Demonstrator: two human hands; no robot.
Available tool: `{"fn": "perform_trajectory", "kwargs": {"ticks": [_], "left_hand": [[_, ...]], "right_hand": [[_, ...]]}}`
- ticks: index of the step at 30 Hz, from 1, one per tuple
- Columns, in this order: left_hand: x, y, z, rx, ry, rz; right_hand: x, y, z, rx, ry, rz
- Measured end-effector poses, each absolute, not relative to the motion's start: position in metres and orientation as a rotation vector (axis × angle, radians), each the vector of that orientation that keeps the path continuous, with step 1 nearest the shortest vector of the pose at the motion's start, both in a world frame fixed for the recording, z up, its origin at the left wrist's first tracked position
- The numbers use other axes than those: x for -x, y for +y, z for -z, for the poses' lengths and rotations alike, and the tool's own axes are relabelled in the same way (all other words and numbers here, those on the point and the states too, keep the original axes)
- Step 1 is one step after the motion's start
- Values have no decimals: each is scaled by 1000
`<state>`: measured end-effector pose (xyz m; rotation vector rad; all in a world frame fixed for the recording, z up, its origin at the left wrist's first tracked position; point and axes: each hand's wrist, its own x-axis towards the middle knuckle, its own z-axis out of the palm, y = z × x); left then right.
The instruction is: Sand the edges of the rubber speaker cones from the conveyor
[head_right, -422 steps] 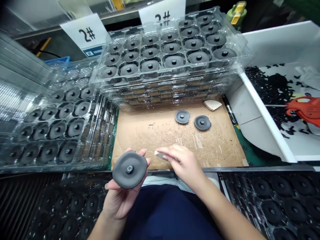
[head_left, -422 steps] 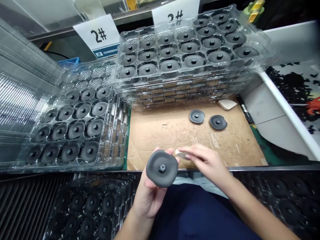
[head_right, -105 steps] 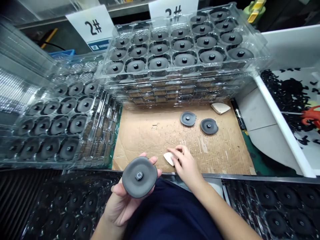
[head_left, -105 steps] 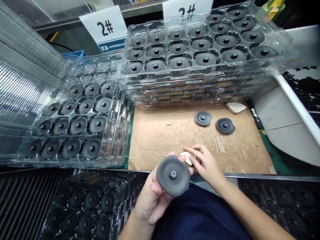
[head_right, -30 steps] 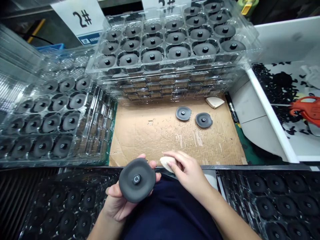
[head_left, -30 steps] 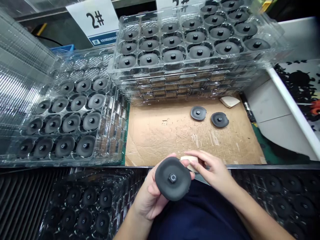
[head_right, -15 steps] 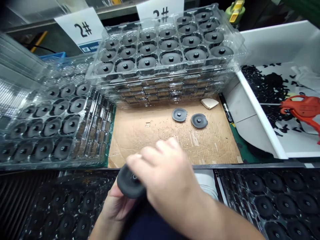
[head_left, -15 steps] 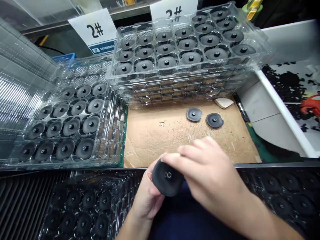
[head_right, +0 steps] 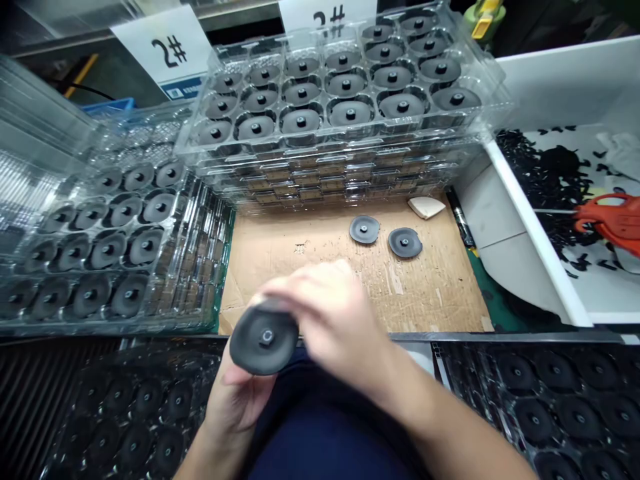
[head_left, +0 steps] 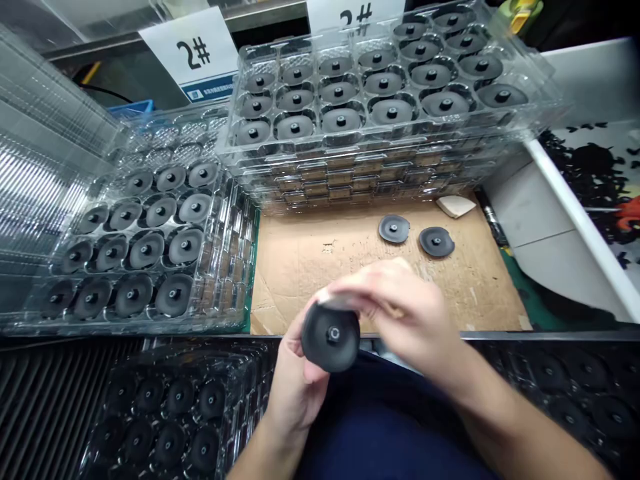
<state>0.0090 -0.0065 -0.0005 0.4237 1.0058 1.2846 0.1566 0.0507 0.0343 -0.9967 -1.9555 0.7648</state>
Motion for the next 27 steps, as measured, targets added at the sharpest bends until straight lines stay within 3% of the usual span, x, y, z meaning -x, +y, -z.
{"fn": "perform_trajectory", "kwargs": {"ticks": [3, 8, 13, 18, 23, 27], "left_hand": [[-3, -6, 0, -402, 865, -1348], [1, -5, -3, -386, 849, -1362], [-5, -3, -7, -374, 877, -1327], [-8, -3, -7, -304, 930, -1267], [-6, -4, -3, -236, 962, -1291], [-7, 1, -3, -230, 948, -1301]], "right_hand": [[-171, 48, 5, 1292, -1920, -879], [-177, 21, 59, 1301, -1995, -1030], [-175, 25, 6, 1395, -1832, -927], [-159, 34, -55, 839, -1984, -687], [-149, 36, -51, 1050, -2077, -700], [-150, 42, -33, 991, -1778, -948]]}}
